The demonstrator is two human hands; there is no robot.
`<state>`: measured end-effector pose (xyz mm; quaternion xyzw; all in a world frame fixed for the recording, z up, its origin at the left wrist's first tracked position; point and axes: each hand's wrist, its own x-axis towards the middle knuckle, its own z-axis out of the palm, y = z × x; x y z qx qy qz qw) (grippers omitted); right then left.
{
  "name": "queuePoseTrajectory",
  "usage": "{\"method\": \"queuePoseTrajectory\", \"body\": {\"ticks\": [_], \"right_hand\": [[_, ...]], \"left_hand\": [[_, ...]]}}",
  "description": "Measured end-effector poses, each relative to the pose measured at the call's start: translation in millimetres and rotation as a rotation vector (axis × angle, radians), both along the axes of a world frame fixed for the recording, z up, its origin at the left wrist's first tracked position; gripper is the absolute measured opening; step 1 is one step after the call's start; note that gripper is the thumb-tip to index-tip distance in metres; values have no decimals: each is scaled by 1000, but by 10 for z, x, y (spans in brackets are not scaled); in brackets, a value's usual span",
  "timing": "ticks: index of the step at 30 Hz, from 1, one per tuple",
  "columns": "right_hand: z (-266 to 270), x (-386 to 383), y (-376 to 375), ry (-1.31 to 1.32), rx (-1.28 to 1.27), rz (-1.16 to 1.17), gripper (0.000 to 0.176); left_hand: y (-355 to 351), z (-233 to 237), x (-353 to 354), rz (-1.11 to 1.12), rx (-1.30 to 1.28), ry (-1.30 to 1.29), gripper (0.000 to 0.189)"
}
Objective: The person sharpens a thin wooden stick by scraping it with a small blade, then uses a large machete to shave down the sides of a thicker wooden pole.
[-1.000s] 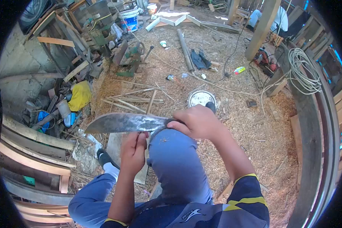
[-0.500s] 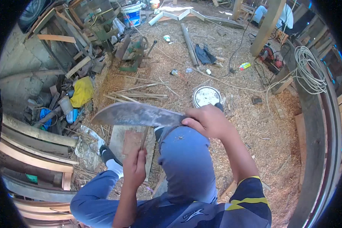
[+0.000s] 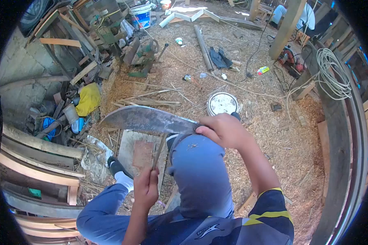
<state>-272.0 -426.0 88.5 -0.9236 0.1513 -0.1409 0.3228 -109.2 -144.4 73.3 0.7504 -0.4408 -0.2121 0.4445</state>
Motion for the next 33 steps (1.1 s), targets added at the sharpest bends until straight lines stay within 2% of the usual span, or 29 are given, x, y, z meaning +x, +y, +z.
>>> {"method": "queuePoseTrajectory", "body": {"ticks": [3, 7, 9, 15, 16, 20, 22, 24, 27, 30, 33], "right_hand": [[78, 48, -16, 31, -104, 38, 40], [289, 157, 66, 66, -184, 74, 43], [303, 179, 73, 57, -183, 91, 44], [390, 165, 94, 119, -268, 56, 44], [416, 168, 95, 134, -296, 56, 43], [31, -19, 12, 74, -19, -47, 37], [-2, 7, -27, -7, -11, -11, 38], [62, 27, -26, 10, -66, 18, 39], [254, 132, 10, 68, -174, 60, 42], [255, 251, -18, 56, -205, 121, 47], [267, 318, -19, 34, -219, 150, 48]], "left_hand": [[-312, 35, 59, 53, -28, -61, 13], [-705, 182, 112, -42, -101, -187, 15], [-741, 200, 142, -78, -57, -213, 14], [-511, 200, 76, -65, -241, -197, 12], [-438, 183, 65, -48, -183, -153, 13], [94, -57, 44, 11, -6, 0, 14], [156, -65, 36, 37, 82, 45, 15], [-51, -63, 67, 41, 134, 34, 16], [-496, 147, 42, 44, -85, -20, 21], [-688, 224, 135, -48, -49, -192, 27], [-686, 242, 149, -21, -14, -139, 35]]}}
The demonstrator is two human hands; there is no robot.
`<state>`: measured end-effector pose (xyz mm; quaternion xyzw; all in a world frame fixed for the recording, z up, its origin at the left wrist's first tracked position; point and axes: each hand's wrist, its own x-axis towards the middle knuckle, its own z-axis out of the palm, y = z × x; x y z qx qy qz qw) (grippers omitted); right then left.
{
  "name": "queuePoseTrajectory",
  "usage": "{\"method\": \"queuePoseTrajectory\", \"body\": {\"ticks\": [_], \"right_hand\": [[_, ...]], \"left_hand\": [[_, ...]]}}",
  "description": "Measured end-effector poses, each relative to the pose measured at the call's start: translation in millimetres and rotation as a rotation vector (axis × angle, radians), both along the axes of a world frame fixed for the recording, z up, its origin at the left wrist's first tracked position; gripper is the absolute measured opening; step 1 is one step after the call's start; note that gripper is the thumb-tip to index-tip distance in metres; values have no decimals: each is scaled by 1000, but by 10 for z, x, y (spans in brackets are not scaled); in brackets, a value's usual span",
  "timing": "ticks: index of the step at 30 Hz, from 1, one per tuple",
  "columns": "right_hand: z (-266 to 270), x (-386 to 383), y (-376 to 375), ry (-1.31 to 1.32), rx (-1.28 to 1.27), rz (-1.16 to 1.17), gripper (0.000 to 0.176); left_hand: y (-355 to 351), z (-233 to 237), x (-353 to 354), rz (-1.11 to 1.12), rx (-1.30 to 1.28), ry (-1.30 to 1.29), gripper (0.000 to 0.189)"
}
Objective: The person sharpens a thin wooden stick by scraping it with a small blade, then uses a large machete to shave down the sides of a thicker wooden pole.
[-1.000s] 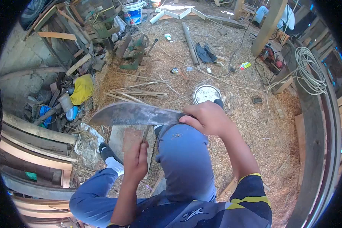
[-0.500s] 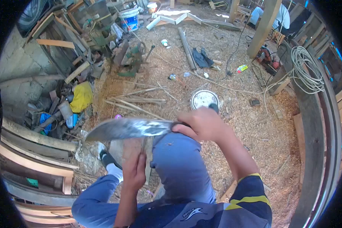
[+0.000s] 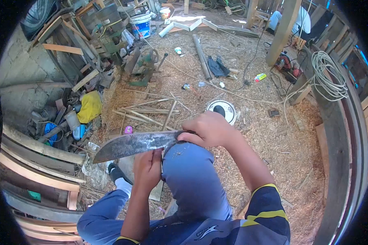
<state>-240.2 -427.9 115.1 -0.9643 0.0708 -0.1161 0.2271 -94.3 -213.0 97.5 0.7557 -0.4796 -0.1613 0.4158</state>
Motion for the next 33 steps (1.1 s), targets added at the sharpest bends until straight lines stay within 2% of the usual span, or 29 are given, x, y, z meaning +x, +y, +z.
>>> {"method": "queuePoseTrajectory", "body": {"ticks": [3, 9, 14, 18, 19, 22, 26, 33], "right_hand": [[-8, 8, 46, 6, -20, 2, 49], [91, -19, 119, 9, -78, -35, 52], [5, 13, 108, -26, -14, -36, 51], [62, -20, 143, 50, -50, -73, 49], [59, -58, 156, 48, -43, -89, 48], [36, -69, 94, 40, -9, -99, 48], [20, -52, 93, 26, 8, -68, 47], [38, -126, 80, 62, 7, -103, 46]], "left_hand": [[94, -16, 0, -14, 39, 14, 30], [362, 96, -113, 34, -84, -29, 18], [209, 22, -73, 51, -55, -71, 17], [157, -100, -20, -18, -79, -66, 18], [186, 79, -95, 18, -75, -44, 17], [375, -18, -131, 18, 21, 125, 15], [200, 49, -70, -9, -22, -59, 14], [465, -60, -82, 13, 4, 82, 12]]}}
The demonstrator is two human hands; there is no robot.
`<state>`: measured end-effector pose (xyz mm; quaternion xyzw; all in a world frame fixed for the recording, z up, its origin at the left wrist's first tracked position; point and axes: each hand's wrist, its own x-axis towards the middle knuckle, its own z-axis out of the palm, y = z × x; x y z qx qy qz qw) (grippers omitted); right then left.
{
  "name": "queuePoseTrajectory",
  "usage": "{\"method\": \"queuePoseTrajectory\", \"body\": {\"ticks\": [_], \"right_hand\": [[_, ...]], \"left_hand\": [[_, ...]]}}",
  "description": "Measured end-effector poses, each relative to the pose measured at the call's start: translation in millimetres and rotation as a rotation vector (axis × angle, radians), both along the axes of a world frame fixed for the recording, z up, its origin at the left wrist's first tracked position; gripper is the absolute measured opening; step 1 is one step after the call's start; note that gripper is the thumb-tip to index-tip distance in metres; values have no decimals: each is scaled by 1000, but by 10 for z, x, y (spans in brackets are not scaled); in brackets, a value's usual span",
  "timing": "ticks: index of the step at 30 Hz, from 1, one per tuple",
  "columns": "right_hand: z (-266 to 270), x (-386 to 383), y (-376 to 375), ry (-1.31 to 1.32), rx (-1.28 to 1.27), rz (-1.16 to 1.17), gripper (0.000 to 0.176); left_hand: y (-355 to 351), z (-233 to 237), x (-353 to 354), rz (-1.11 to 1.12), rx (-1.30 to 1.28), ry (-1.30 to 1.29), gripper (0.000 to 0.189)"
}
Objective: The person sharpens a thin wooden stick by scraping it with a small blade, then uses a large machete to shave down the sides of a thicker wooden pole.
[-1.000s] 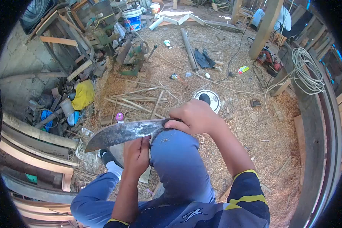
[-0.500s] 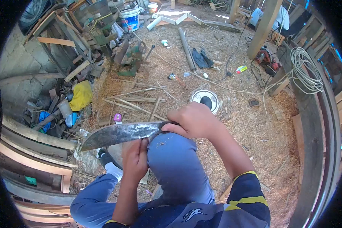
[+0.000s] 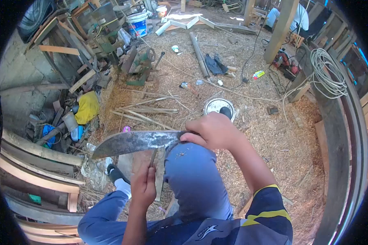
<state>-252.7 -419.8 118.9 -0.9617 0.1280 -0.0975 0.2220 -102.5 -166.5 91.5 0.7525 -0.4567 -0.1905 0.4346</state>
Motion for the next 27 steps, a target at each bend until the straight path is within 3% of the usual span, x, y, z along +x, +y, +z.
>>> {"method": "queuePoseTrajectory", "body": {"ticks": [3, 9, 18, 24, 27], "right_hand": [[3, 48, 9, -11, 19, 24, 45], [-118, -35, 2, -87, 66, -16, 44], [33, 59, 65, -20, -37, 39, 43], [-115, -5, -1, -98, 108, 5, 45], [-36, 1, -4, -56, 51, 23, 45]], "left_hand": [[-146, 30, 26, -17, -39, -144, 12], [187, -133, -22, -25, 95, -13, 11], [-312, 53, 46, -47, -141, -188, 14], [157, -106, 11, 14, -7, -28, 13], [-82, -61, -56, 31, -47, -45, 13]]}}
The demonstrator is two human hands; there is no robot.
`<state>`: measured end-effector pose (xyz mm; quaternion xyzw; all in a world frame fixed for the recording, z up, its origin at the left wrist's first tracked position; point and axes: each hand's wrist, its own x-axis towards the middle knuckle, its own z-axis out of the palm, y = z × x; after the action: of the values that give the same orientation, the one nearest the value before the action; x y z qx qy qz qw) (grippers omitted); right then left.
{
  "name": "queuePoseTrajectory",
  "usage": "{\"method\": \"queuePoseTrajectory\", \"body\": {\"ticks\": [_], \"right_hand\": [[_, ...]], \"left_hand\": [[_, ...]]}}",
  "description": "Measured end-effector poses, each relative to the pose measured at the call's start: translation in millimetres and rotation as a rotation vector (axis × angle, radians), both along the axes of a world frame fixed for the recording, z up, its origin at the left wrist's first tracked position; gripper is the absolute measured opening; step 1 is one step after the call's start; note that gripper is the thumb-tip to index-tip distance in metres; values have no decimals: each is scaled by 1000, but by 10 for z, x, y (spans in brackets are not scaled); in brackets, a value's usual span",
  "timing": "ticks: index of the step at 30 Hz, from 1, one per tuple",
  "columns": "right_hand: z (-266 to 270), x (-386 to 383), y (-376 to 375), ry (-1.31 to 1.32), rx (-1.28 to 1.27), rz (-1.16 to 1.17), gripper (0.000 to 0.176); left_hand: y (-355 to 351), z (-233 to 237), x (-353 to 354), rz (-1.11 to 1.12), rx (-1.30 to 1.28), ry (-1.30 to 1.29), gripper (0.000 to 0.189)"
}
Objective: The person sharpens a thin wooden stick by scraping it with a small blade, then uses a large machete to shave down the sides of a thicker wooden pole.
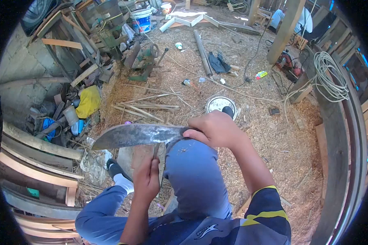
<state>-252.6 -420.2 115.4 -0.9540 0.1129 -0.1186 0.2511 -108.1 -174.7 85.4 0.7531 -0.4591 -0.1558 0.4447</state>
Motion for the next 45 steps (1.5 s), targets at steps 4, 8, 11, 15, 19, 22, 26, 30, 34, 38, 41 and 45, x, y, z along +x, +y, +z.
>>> {"method": "queuePoseTrajectory", "body": {"ticks": [4, 8, 11, 15, 19, 22, 26, 30, 34, 38, 41, 45], "right_hand": [[59, 32, 37, 38, -37, 17, 45], [12, -11, 15, 7, 4, 0, 44], [-136, -92, -50, -41, 77, -30, 42], [-96, -64, -29, -29, 65, -10, 41], [-2, -5, 14, 9, -32, -5, 46], [-32, 14, 15, -2, -33, -5, 50], [2, -15, 35, -11, -28, -9, 48], [5, -48, 15, 4, 23, -12, 44], [-174, -109, -23, -58, 141, -26, 39], [-200, -94, 28, -84, 39, -62, 40], [-65, -62, 80, -75, -52, -61, 43], [53, -5, 81, -20, -182, -51, 49]], "left_hand": [[-307, 121, 44, -43, -136, -169, 12], [-63, 45, 117, -35, -85, -105, 10], [230, -78, 76, -18, 31, -22, 9], [34, 23, 14, 44, -4, -58, 11], [-271, 205, 79, 12, -36, -130, 15], [-305, 224, 72, 19, 26, -147, 16], [-218, 209, 35, 2, -86, -66, 13], [64, 92, 50, 29, -58, -17, 11], [356, -81, 110, 35, 1, 55, 12], [157, -69, 167, 96, -80, 381, 14], [-60, 2, 259, 22, -106, 401, 19], [-188, 47, 309, -15, -3, 223, 27]]}}
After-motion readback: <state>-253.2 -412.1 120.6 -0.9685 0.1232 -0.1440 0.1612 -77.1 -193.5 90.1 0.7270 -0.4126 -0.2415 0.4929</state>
